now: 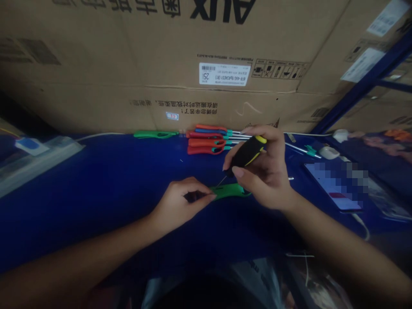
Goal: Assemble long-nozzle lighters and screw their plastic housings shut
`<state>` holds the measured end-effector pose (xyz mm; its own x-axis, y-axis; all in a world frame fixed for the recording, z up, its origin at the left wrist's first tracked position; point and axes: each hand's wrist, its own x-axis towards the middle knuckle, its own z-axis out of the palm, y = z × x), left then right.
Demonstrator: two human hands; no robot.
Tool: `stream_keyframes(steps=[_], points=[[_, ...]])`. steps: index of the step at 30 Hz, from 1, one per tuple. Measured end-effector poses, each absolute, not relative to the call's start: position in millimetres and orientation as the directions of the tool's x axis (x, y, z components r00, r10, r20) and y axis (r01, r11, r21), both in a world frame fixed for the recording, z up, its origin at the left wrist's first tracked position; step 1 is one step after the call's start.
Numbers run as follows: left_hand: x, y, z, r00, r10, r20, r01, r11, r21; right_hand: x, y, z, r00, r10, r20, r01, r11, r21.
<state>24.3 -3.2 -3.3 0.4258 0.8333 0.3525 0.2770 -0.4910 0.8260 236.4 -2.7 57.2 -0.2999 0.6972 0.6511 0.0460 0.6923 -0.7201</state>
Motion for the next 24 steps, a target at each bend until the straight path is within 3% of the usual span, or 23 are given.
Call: stream_keyframes(steps=[3, 9, 24], points=[[23.2, -1.9, -3.8, 0.424, 0.823, 0.378, 0.296, -0.521, 0.801, 240.6, -1.6, 57.8, -0.381, 0.665, 0.642, 0.055, 0.71, -0.702], [23.4, 1.7, -6.6, 0.501, 0.776, 0.383, 0.408, -0.602, 0.687, 242.6, 4.2, 54.4, -0.33, 0.646, 0.688, 0.083, 0.746, -0.661], [23.9, 3.5, -7.0, 0.572, 0.722, 0.388, 0.413, -0.662, 0.625, 243.1, 6.7, 43.7, -0.428, 0.646, 0.632, 0.156, 0.742, -0.652]])
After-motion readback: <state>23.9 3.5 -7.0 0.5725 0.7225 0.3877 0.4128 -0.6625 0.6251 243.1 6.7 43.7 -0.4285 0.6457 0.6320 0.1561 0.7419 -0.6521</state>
